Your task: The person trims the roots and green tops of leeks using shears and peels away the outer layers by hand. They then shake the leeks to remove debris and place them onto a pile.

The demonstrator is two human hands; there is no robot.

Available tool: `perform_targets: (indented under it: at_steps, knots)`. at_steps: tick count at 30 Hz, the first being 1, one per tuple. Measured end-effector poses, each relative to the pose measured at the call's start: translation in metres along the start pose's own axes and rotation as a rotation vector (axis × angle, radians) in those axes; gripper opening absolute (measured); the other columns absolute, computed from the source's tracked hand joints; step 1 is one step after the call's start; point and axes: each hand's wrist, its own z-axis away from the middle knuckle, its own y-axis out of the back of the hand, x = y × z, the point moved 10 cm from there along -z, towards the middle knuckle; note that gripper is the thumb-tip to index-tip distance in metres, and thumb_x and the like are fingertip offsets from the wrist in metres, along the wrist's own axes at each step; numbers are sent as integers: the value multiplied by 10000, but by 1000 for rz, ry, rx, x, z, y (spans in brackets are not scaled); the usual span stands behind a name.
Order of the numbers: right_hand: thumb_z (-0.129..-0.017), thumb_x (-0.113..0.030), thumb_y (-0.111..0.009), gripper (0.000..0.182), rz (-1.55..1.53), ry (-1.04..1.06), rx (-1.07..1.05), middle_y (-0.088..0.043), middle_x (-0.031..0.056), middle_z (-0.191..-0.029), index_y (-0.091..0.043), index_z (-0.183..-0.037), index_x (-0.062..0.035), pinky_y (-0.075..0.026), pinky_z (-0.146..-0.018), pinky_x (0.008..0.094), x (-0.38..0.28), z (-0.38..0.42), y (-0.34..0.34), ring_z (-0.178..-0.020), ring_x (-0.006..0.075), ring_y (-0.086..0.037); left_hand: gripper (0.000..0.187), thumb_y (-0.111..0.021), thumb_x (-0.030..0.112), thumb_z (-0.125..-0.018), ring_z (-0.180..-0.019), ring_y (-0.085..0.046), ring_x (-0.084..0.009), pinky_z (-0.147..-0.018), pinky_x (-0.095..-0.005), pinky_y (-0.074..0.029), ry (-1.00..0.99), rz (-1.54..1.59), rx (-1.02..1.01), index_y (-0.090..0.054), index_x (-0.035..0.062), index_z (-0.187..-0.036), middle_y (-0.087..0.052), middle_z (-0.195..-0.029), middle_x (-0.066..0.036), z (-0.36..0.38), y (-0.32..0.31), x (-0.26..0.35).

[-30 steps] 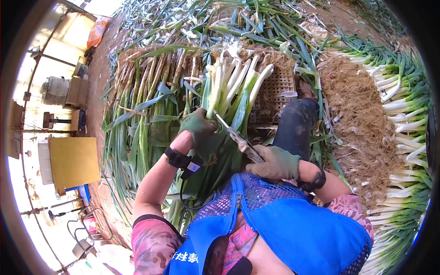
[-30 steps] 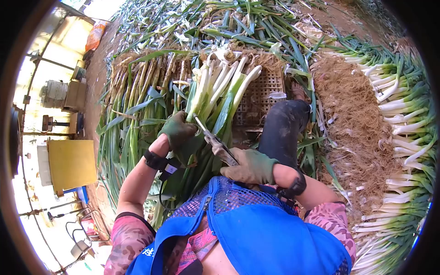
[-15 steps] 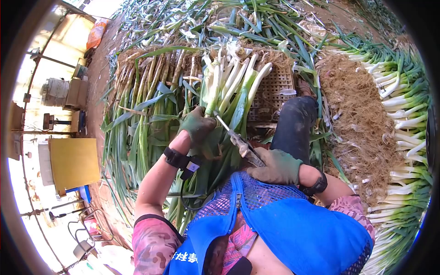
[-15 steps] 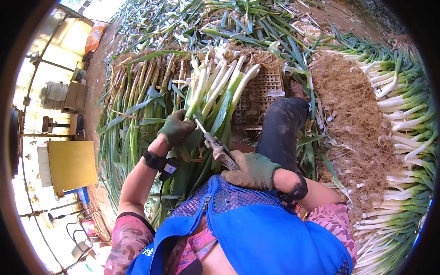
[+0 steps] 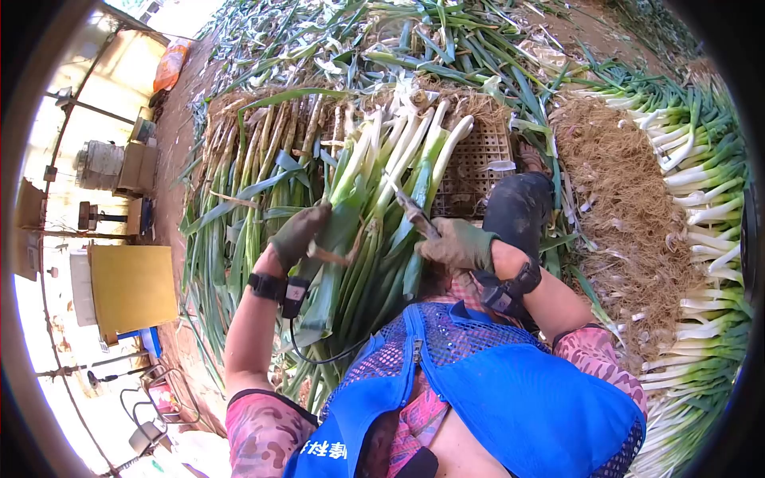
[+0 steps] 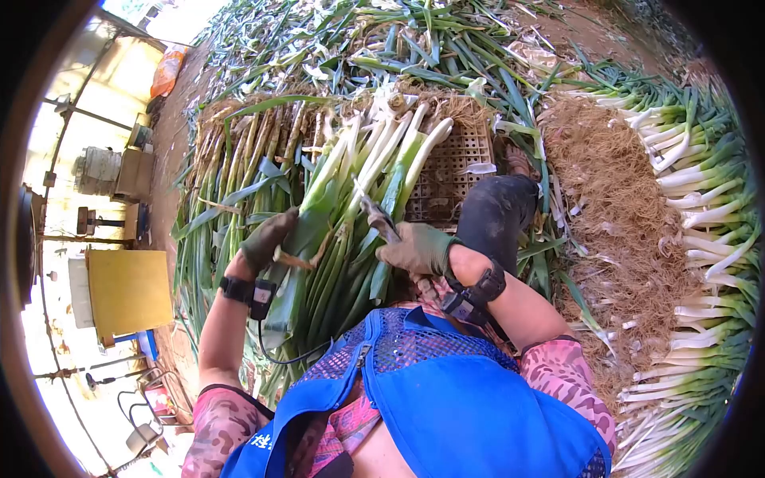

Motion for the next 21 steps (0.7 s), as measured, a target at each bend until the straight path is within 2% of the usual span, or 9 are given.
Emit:
perform_targets:
  at_steps: [2, 5, 6, 10, 11, 14, 16, 17, 21]
  knots:
    - [-802, -441, -705, 451, -9, -4, 13, -613, 81, -693, -599, -899, -14, -472, -497, 308, 4, -20, 12, -527, 143, -579, 554, -733, 253, -833, -918, -683, -187, -848, -330, -539, 245, 142, 46, -572, -28, -1282, -710, -1074, -133, 14, -10, -18]
    - [-817, -433, -654, 449, 205, 209, 153, -629, 130, -669, -636, -859, 13, -496, -484, 342, -28, -83, 39, -495, 188, -587, 609, -699, 467, -850, -859, -683, -185, -781, -323, -544, 278, -426, -12, -639, -46, -1173, -718, -974, -132, 9, -7, 5]
    - [-833, -414, -637, 426, 110, 23, 63, -618, 140, -634, -626, -859, 11, -497, -453, 363, -29, -100, 37, -459, 213, -583, 666, -659, 571, -835, -832, -674, -190, -745, -342, -534, 255, -502, -24, -684, -55, -1061, -718, -905, -132, -1, -4, 8]
    - [-879, -363, -570, 346, -156, -13, -20, -571, 138, -526, -569, -833, -20, -460, -355, 412, -14, -213, 41, -364, 284, -551, 557, -636, 503, -858, -748, -661, -210, -704, -359, -519, 264, -473, 89, -704, -31, -998, -712, -843, -132, -59, 14, 16]
    - [-864, -370, -528, 288, 29, -61, 16, -509, 68, -584, -545, -887, -84, -375, -453, 422, -40, -193, 45, -449, 213, -431, 514, -629, 480, -866, -746, -663, -212, -699, -355, -519, 231, -524, 104, -712, -14, -982, -711, -839, -129, -90, 23, 2]
    - [-847, -387, -561, 311, 37, -95, 17, -512, 47, -634, -525, -940, -92, -365, -459, 404, -39, -207, 44, -489, 189, -433, 377, -608, 380, -879, -767, -688, -230, -692, -360, -529, 353, -485, 192, -732, 28, -931, -720, -859, -128, -143, 32, -44]
    - [-835, -345, -623, 322, -47, -39, 100, -549, 106, -522, -588, -748, -37, -410, -385, 379, -23, -226, 50, -372, 243, -519, 278, -627, 282, -844, -853, -723, -261, -713, -370, -558, 324, -707, 58, -741, 44, -932, -739, -936, -150, -154, 18, -30]
    - [-836, -336, -626, 314, -44, -6, 100, -547, 103, -522, -592, -762, -33, -413, -385, 381, -25, -226, 50, -373, 242, -520, 367, -734, 305, -741, -726, -693, -254, -663, -386, -530, 386, -302, 265, -732, 11, -960, -725, -827, -129, -179, 40, -102]
    - [-853, -303, -608, 302, -61, -92, 96, -534, 113, -523, -566, -819, -5, -423, -376, 392, -29, -209, 41, -379, 249, -528, 383, -741, 291, -740, -811, -708, -276, -745, -380, -537, 379, -596, 430, -720, 20, -1011, -731, -893, -160, -155, 39, -56]
